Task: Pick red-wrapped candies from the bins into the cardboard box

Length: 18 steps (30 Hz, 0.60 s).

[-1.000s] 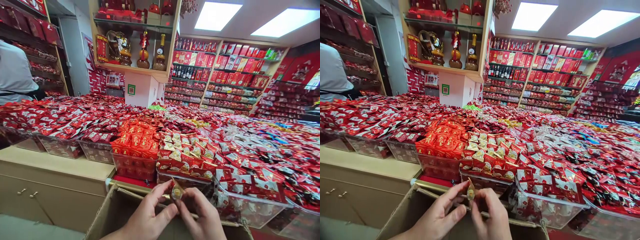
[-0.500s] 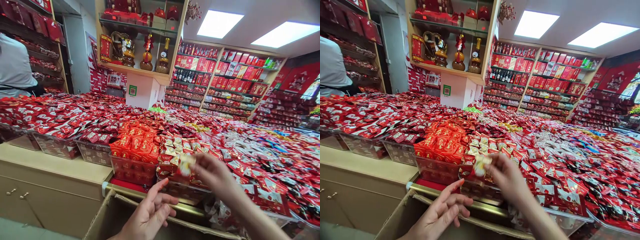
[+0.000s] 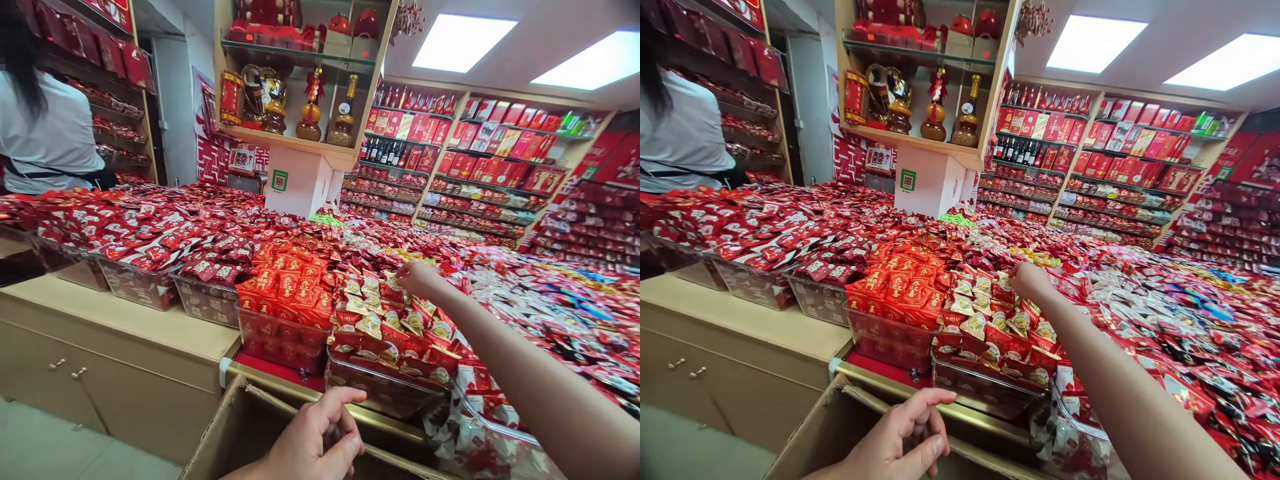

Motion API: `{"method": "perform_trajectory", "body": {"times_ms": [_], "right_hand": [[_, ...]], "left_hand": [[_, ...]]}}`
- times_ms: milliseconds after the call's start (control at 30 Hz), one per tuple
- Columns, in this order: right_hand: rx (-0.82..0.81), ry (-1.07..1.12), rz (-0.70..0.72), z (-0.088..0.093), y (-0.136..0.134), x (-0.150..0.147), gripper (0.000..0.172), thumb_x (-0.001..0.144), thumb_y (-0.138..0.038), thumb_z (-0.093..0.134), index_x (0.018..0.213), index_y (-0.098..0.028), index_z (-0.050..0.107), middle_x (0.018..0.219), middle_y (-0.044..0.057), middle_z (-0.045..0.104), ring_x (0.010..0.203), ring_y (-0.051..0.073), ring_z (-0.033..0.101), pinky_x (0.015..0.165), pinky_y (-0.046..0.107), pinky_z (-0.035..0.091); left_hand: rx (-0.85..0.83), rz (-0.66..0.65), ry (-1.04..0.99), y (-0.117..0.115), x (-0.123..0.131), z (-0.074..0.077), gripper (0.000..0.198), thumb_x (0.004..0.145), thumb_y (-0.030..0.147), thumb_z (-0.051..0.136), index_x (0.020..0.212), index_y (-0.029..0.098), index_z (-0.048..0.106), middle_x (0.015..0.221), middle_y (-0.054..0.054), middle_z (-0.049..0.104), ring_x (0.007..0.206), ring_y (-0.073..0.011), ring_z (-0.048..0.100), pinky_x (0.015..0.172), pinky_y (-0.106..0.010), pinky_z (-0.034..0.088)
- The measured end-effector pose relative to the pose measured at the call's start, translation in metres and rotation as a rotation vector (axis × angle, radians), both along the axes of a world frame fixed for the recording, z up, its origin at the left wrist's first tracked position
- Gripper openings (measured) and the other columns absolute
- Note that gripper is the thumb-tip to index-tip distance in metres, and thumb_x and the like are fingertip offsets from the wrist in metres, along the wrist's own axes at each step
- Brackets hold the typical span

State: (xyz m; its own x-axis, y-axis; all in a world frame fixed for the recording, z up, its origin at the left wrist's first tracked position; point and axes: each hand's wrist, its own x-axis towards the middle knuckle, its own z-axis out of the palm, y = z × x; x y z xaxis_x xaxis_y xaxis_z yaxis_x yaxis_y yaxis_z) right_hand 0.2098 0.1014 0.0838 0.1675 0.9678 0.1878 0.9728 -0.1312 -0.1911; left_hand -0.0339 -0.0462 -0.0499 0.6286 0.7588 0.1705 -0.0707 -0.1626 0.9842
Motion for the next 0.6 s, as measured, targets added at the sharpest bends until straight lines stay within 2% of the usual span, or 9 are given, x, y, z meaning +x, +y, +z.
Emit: {"method": "perform_trajectory", "body": {"times_ms": [100,200,333,467,600], "right_hand": [[0.023,-0.104,0.046,-0.003,-0.001,0.001,0.014,0.078,-0.017,0.055,0.09,-0.013,0.061,0.088,0.007,0.063,0.085,0.019,0.057,0.076,0.036,0.044],[0.049,-0.152,0.085,-0.003,-0.004,0.001,0.02,0.077,-0.012,0.049,0.09,-0.015,0.063,0.096,0.01,0.063,0.093,0.021,0.056,0.078,0.033,0.042],[0.093,-0.158,0.075,0.004,-0.009,0.005,0.03,0.074,-0.008,0.043,0.093,-0.015,0.065,0.094,0.011,0.065,0.091,0.023,0.057,0.073,0.028,0.043],[0.098,-0.153,0.084,0.014,-0.013,0.011,0.027,0.075,-0.012,0.045,0.092,-0.018,0.066,0.091,0.008,0.067,0.087,0.023,0.059,0.071,0.029,0.043],[0.054,-0.153,0.171,0.015,-0.014,0.012,0.026,0.075,-0.017,0.05,0.096,-0.017,0.065,0.098,0.009,0.065,0.09,0.024,0.059,0.075,0.03,0.043]], "left_hand": [[0.031,-0.013,0.046,0.0,0.001,0.002,0.04,0.076,0.023,0.054,0.114,0.019,0.043,0.073,-0.001,0.053,0.053,-0.0087,0.051,0.053,-0.021,0.041],[0.077,-0.02,0.074,0.001,0.001,0.001,0.039,0.075,0.021,0.053,0.113,0.02,0.044,0.071,0.0,0.053,0.051,-0.0078,0.05,0.05,-0.019,0.039],[0.112,-0.021,0.099,0.002,0.0,-0.003,0.038,0.074,0.018,0.052,0.112,0.02,0.046,0.07,0.0,0.054,0.05,-0.0074,0.049,0.048,-0.018,0.038],[0.169,-0.014,0.13,0.003,0.0,-0.002,0.037,0.075,0.016,0.05,0.111,0.019,0.047,0.07,0.0,0.056,0.05,-0.0076,0.051,0.047,-0.017,0.037],[0.212,-0.019,0.18,0.003,0.0,0.0,0.037,0.074,0.015,0.048,0.112,0.017,0.046,0.071,-0.001,0.057,0.05,-0.0071,0.051,0.046,-0.017,0.035]]}}
